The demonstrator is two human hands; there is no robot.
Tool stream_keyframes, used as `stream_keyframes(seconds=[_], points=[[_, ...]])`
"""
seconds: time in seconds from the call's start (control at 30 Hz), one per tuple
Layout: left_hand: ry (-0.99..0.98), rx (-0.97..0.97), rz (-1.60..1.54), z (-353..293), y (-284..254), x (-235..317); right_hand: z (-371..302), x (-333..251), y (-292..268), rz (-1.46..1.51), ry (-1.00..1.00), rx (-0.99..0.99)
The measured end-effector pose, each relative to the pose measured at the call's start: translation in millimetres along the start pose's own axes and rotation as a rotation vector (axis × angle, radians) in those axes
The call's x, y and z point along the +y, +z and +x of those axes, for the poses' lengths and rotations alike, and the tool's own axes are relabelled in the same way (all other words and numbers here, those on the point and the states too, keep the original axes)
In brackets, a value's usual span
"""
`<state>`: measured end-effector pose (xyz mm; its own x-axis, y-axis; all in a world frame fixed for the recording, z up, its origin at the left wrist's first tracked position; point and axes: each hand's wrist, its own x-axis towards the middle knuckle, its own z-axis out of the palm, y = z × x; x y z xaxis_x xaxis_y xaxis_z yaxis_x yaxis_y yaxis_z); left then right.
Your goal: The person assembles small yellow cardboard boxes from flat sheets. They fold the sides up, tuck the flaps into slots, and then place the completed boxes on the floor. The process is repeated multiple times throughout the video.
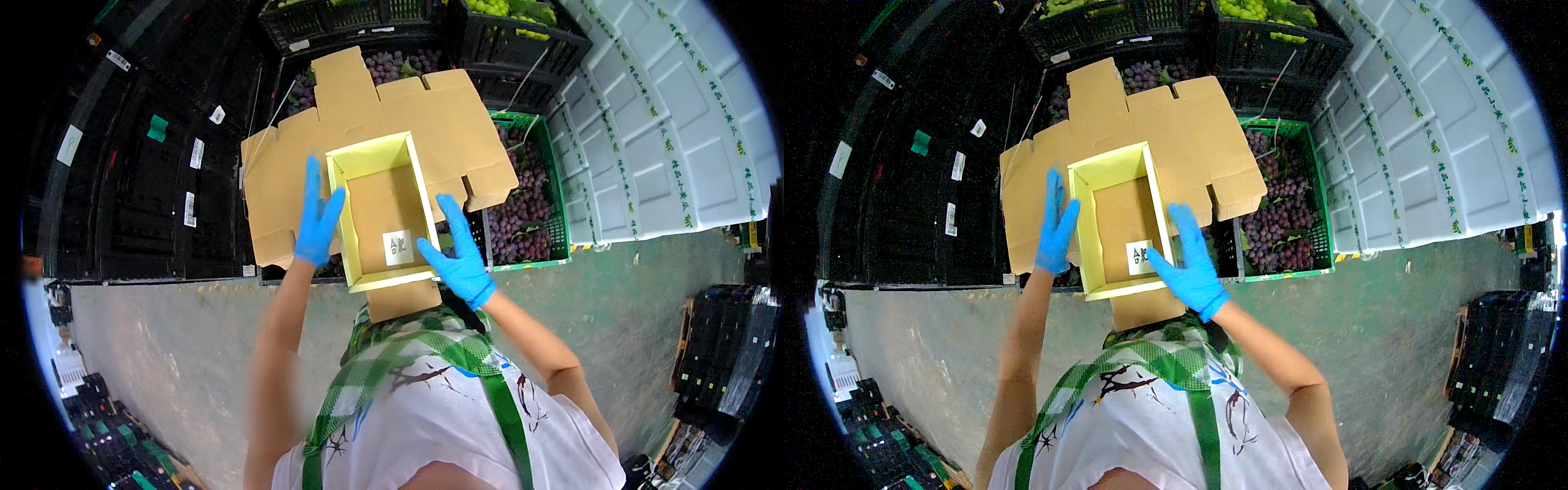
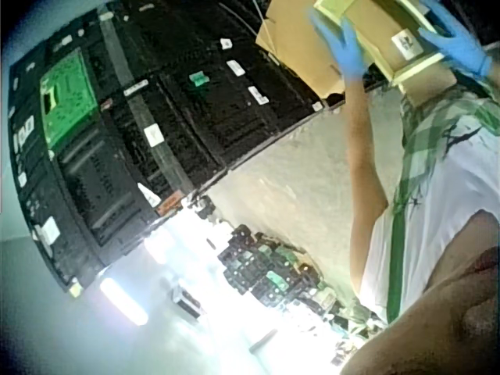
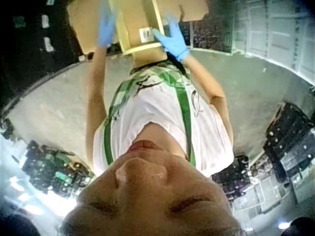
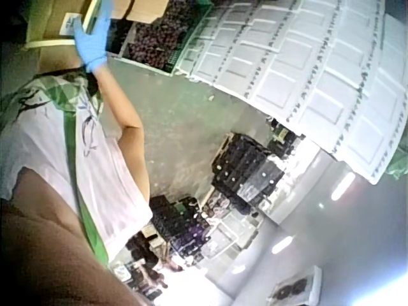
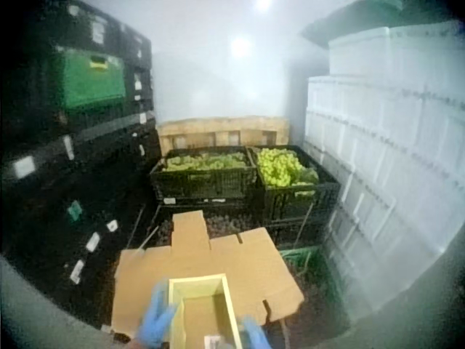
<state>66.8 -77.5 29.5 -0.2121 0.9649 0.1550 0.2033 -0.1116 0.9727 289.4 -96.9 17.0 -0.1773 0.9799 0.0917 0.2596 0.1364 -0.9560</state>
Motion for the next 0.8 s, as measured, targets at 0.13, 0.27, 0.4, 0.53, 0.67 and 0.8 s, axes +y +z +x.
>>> stream_keyframes(seconds=[0.13, 0.27, 0.4, 0.53, 0.67, 0.8], points=[[0.386, -0.534, 0.666, -38, -31, 44, 15, -39, -29, -0.404, -0.527, -0.432], [0.599, -1.091, 0.992, -38, -29, 45, 29, -53, -5, -0.809, -0.657, -0.754], [0.578, -0.962, 0.945, -40, -35, 42, 54, -67, 46, -0.990, -0.547, -0.713], [0.180, -0.389, 0.238, -55, -26, -4, 69, -21, 88, -0.296, 0.245, -0.799], [-0.264, -0.063, 0.007, -62, 4, -28, 62, 30, 132, -0.309, 0.175, -0.760], [-0.266, -0.044, -0.172, -68, 13, -47, 67, 26, 125, -0.151, 0.328, -0.787]])
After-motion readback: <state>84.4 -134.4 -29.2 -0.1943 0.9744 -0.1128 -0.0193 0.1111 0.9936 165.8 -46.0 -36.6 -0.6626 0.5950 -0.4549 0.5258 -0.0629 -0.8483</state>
